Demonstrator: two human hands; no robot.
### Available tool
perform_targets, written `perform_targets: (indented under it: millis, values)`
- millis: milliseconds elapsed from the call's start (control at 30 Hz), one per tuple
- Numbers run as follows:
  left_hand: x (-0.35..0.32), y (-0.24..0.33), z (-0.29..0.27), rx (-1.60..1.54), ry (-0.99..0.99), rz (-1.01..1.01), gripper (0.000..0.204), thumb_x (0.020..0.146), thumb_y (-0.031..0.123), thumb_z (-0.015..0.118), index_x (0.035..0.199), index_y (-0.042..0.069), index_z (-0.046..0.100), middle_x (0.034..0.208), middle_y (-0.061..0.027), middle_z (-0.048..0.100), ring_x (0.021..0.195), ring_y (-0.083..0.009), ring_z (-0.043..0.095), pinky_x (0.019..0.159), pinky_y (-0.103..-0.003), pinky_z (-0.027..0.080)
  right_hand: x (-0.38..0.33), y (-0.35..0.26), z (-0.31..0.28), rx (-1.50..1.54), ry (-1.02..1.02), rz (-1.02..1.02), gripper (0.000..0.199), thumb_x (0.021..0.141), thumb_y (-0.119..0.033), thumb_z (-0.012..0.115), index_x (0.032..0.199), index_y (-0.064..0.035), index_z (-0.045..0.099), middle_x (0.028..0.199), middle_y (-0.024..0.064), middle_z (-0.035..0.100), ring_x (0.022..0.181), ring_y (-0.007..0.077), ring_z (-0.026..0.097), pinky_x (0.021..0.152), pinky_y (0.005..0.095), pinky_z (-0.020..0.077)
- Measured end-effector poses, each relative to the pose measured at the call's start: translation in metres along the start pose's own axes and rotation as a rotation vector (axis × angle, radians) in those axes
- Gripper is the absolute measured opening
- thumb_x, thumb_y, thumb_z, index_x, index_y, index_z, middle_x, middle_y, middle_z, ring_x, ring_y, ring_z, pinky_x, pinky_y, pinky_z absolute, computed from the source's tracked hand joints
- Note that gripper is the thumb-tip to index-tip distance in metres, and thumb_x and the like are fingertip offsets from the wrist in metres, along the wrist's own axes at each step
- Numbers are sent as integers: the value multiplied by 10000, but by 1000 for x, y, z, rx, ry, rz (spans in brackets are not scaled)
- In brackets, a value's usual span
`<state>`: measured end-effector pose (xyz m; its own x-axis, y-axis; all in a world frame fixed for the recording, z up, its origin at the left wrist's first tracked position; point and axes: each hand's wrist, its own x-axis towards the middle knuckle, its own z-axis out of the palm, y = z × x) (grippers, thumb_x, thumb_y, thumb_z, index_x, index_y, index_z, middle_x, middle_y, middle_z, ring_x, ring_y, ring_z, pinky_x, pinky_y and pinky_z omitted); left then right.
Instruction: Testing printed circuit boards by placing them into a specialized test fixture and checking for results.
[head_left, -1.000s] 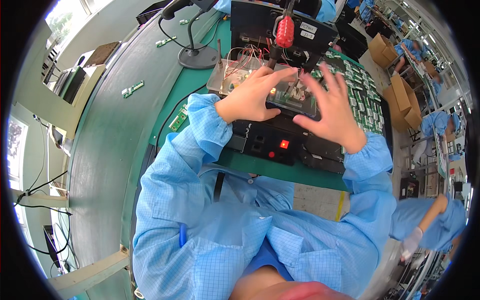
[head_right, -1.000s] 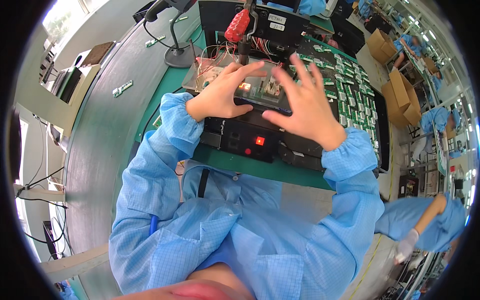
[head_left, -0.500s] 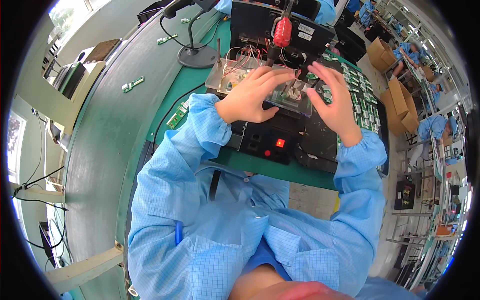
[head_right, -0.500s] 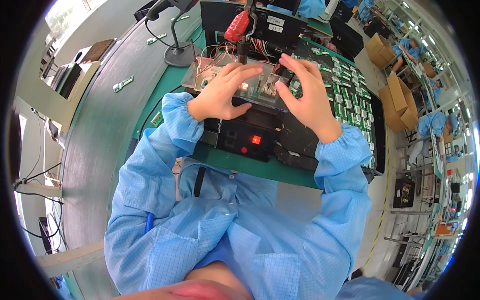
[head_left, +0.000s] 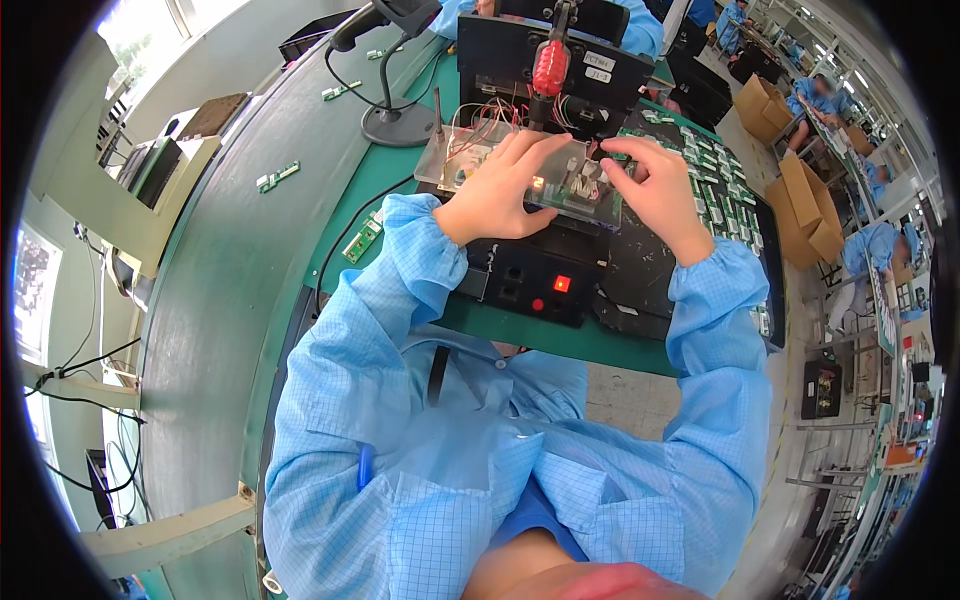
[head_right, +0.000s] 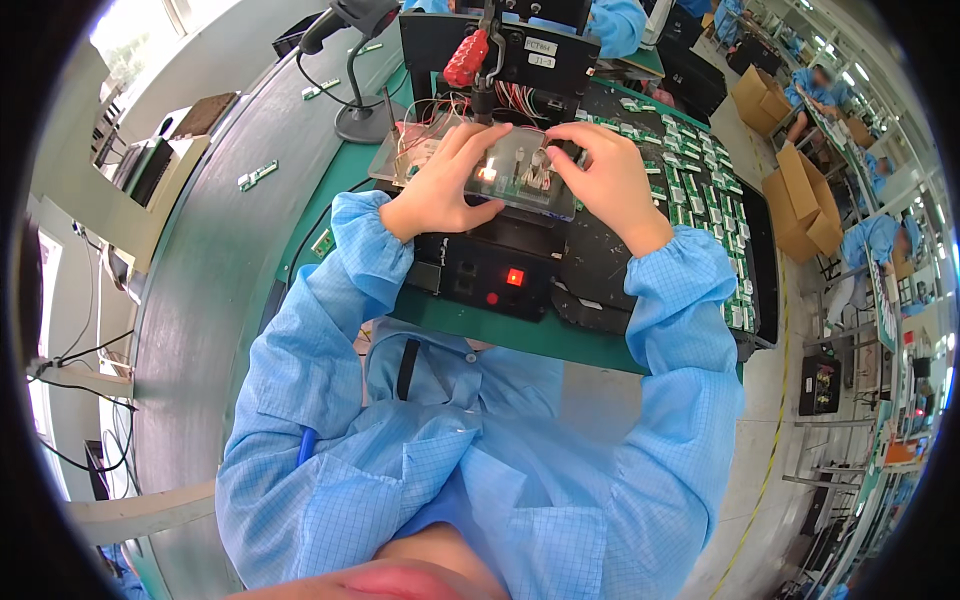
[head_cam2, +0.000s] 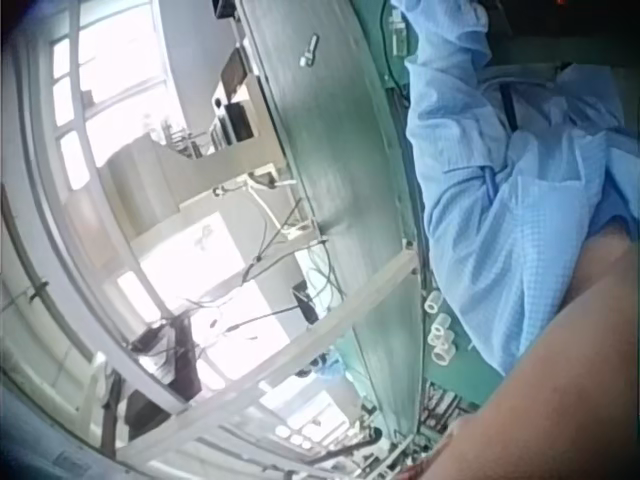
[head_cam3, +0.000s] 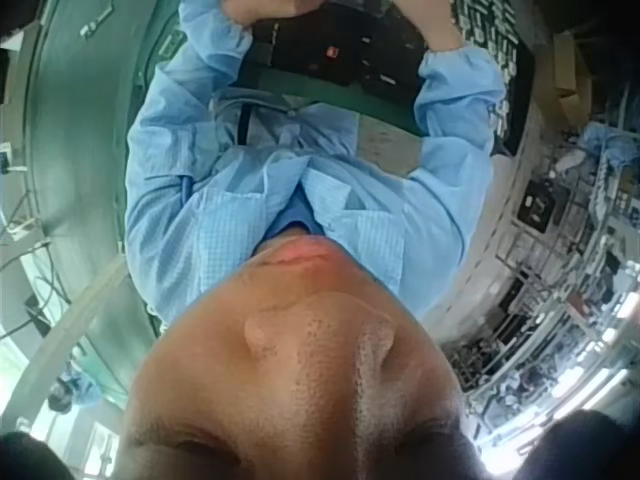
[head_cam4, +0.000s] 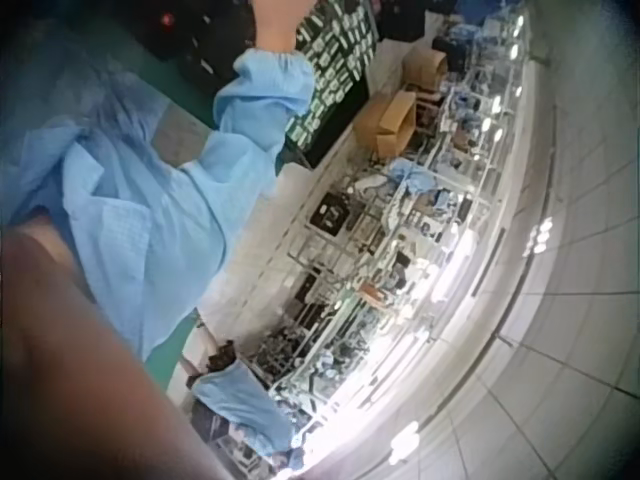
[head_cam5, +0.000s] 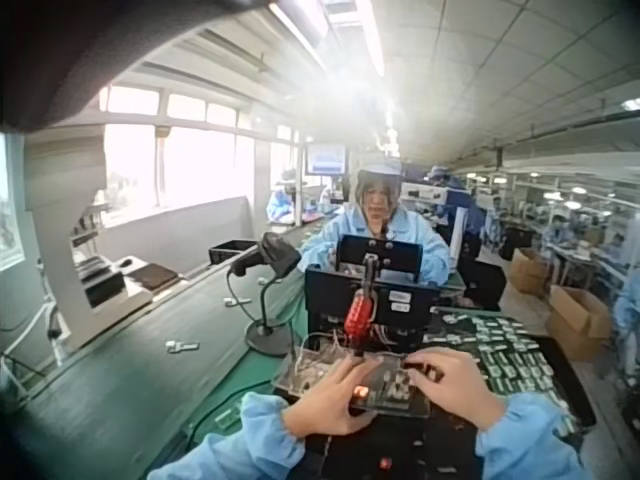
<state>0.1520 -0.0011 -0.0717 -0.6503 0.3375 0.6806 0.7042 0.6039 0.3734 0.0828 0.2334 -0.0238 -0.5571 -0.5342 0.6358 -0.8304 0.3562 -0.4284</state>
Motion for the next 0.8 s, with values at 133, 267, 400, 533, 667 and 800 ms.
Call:
perform_targets:
  millis: [133, 267, 400, 533, 667, 800]
  values:
    - [0, 4, 3, 61, 19, 11, 801, 676, 175, 829, 1400, 77, 499, 1233, -156, 509, 1121, -372, 523, 959, -442, 477, 4, -5, -4, -30, 17, 103, 200, 849, -171, 746, 1014, -58, 751, 930, 95, 741, 521, 159, 579, 520, 288, 470]
    - [1, -2, 6, 93, 3, 46, 728, 669, 197, 837, 1334, 85, 563, 1154, -139, 508, 1069, -349, 531, 926, -434, 484, 2, -5, 7, -33, 50, 67, 174, 831, -160, 791, 984, -78, 771, 706, 43, 673, 509, 66, 507, 475, 258, 392]
    - [-1, -1, 6, 218, -10, 14, 714, 681, 251, 851, 1331, 107, 594, 1131, -116, 506, 1013, -314, 522, 867, -403, 482, -2, 13, 28, 62, -67, 154, 153, 826, -163, 796, 944, -69, 771, 726, 67, 706, 557, 88, 597, 504, 258, 445]
    - [2, -2, 6, 297, -28, 4, 720, 670, 275, 861, 1321, 110, 600, 1125, -109, 513, 1002, -307, 525, 852, -399, 478, -3, 20, 35, -64, -8, 8, 161, 819, -157, 798, 912, -35, 751, 751, 94, 725, 562, 174, 650, 534, 282, 490]
    - [7, 3, 7, 343, -41, 36, 722, 655, 283, 870, 1307, 116, 609, 1090, -91, 541, 983, -307, 534, 854, -403, 477, 3, 20, 27, -49, -24, -89, 122, 798, -152, 791, 833, -53, 728, 720, 102, 708, 594, 264, 677, 542, 333, 507]
    - [18, -2, 4, 360, -77, 112, 669, 635, 334, 869, 1217, 115, 621, 1040, -35, 595, 1002, -262, 555, 855, -391, 457, 11, 21, 19, -44, -56, -104, 129, 788, -158, 787, 790, -54, 712, 686, 109, 685, 597, 300, 661, 544, 351, 502]
